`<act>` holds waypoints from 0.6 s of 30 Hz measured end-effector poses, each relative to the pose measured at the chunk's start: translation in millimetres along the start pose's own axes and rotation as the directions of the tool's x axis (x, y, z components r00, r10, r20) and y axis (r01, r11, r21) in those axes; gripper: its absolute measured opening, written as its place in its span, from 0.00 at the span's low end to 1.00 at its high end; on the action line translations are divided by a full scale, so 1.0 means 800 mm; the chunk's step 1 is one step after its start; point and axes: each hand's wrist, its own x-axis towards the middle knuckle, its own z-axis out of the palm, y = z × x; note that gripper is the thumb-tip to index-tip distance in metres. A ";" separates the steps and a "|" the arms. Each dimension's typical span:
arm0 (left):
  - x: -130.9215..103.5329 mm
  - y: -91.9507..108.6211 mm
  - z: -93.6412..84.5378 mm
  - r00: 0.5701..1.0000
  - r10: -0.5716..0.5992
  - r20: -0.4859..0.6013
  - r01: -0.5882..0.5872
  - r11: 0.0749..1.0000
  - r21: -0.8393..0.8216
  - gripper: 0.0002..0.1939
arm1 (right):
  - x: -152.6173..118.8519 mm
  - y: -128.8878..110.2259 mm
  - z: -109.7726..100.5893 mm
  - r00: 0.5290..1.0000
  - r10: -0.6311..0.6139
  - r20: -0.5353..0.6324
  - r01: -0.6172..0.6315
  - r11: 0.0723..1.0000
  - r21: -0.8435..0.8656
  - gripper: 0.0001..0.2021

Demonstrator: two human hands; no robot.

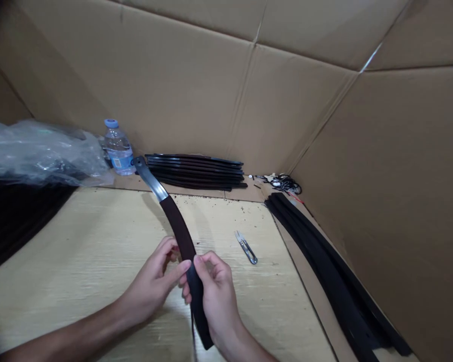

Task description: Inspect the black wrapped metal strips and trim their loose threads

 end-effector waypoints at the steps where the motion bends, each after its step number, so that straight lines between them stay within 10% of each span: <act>1: 0.001 0.002 0.001 1.000 -0.009 0.004 0.009 1.000 -0.014 0.11 | -0.001 0.000 0.001 1.000 -0.003 -0.009 0.003 1.000 0.008 0.13; 13: 0.006 0.035 0.007 0.996 -0.046 0.077 0.046 0.999 -0.006 0.06 | -0.013 -0.007 0.005 0.991 -0.131 -0.030 0.115 0.942 -0.315 0.20; 18: -0.006 0.058 -0.001 0.997 -0.033 0.073 0.029 0.998 0.061 0.06 | -0.017 -0.050 -0.057 0.927 -0.333 -0.174 0.137 0.731 -0.669 0.25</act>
